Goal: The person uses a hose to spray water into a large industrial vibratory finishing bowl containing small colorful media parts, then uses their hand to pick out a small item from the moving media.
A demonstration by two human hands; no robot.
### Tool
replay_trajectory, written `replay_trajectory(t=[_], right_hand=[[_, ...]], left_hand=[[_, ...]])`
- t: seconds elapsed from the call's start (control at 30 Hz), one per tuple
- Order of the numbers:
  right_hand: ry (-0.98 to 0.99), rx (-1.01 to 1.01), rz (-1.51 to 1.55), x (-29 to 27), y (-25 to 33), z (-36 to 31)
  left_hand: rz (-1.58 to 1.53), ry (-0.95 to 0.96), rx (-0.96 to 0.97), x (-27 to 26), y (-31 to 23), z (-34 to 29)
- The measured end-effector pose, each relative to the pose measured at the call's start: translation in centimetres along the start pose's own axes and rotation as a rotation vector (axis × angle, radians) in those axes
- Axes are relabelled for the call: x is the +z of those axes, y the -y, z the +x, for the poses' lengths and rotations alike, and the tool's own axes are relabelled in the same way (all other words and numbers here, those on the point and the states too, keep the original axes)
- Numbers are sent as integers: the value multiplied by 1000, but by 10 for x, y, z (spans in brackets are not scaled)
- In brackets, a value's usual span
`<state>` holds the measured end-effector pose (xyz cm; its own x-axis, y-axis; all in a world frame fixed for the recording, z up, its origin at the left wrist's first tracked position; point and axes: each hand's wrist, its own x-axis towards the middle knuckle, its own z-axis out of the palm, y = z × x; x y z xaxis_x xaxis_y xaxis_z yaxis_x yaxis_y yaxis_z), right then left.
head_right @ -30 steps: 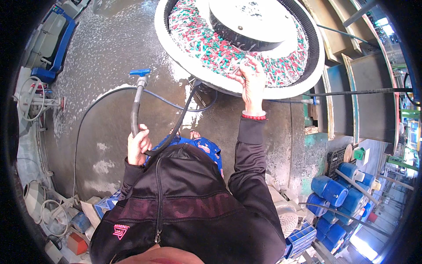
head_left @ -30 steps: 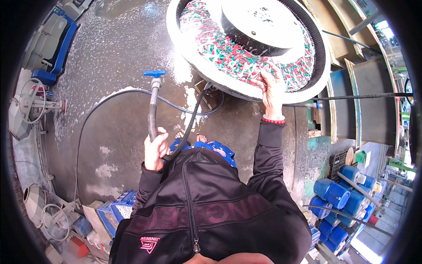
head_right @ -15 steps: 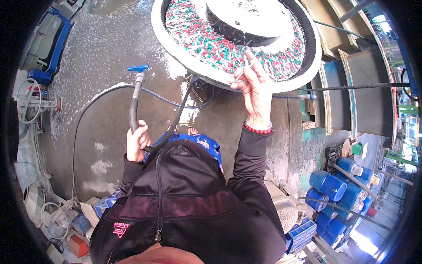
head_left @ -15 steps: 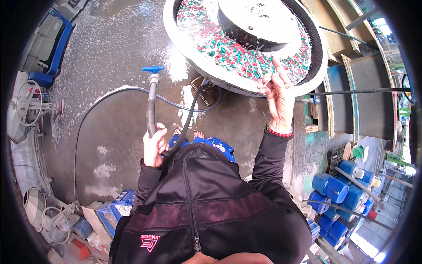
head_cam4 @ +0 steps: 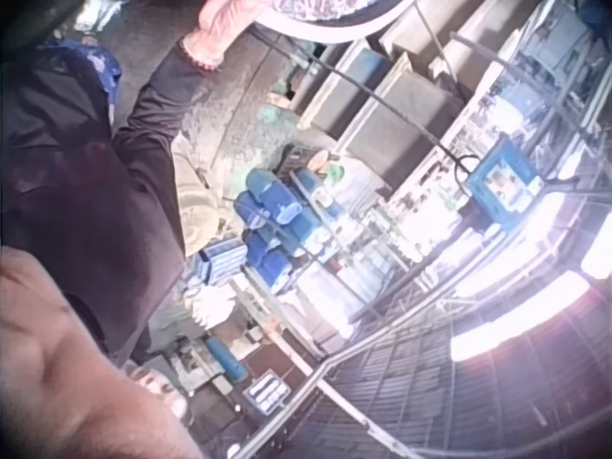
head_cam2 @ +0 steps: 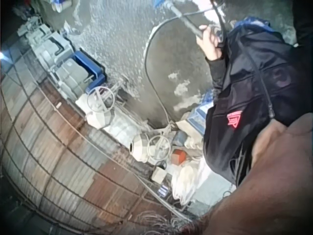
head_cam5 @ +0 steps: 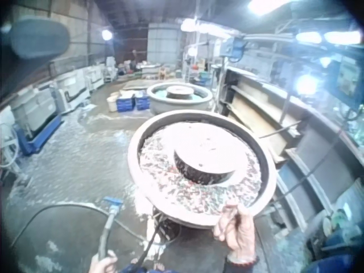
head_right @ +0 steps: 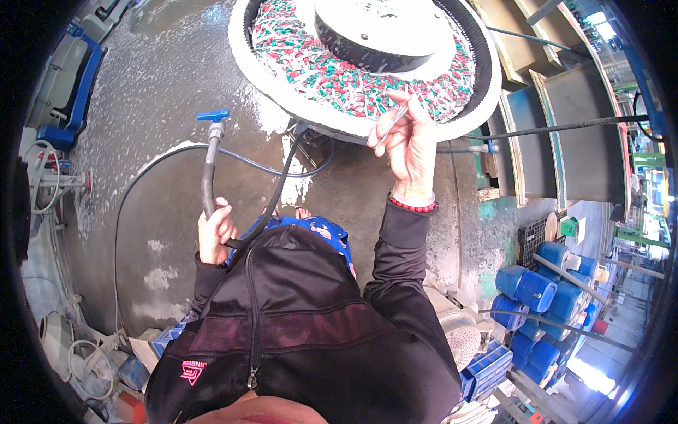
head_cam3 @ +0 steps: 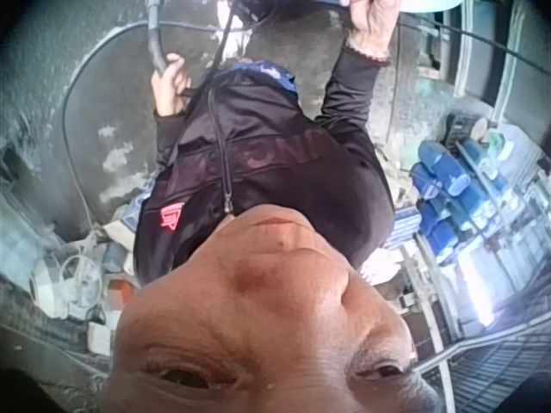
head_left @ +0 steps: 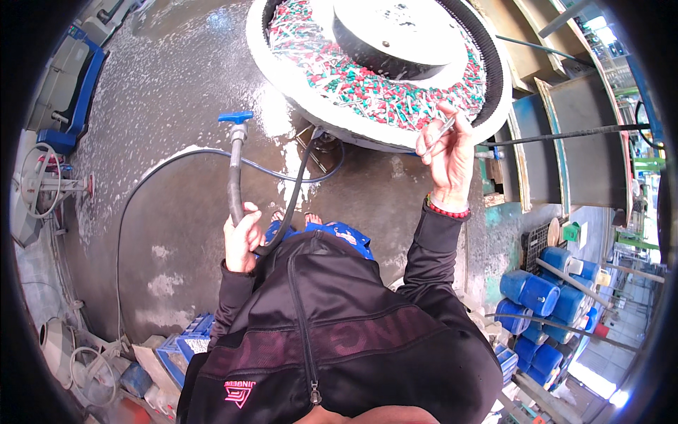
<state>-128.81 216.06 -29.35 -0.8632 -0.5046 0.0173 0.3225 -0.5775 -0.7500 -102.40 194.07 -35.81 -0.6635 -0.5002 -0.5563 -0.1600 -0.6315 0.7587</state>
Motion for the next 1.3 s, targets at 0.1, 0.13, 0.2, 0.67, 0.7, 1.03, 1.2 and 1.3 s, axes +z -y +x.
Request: replay_trajectory(t=[0.1,0.13,0.2,0.67,0.7,1.03,1.2,1.3], right_hand=[[17,-10,31,2,0,-2],[28,-10,52,4,0,-2],[23,3,77,7,2,-4],[184,-66,-39,7,3,2],[206,-79,10,6,3,2],[173,-50,-3,3,-2,4],[114,7,-96,-5,-11,7],[83,25,-166,-9,-14,6]], left_hand=[[0,3,1,-2,1,1],[4,-1,2,-3,1,1],[16,2,6,-4,2,2],[10,-11,-18,-1,7,4],[17,-16,-14,-2,8,5],[0,-17,0,-1,10,5],[-18,-13,-13,5,7,3],[-17,-17,-13,4,8,4]])
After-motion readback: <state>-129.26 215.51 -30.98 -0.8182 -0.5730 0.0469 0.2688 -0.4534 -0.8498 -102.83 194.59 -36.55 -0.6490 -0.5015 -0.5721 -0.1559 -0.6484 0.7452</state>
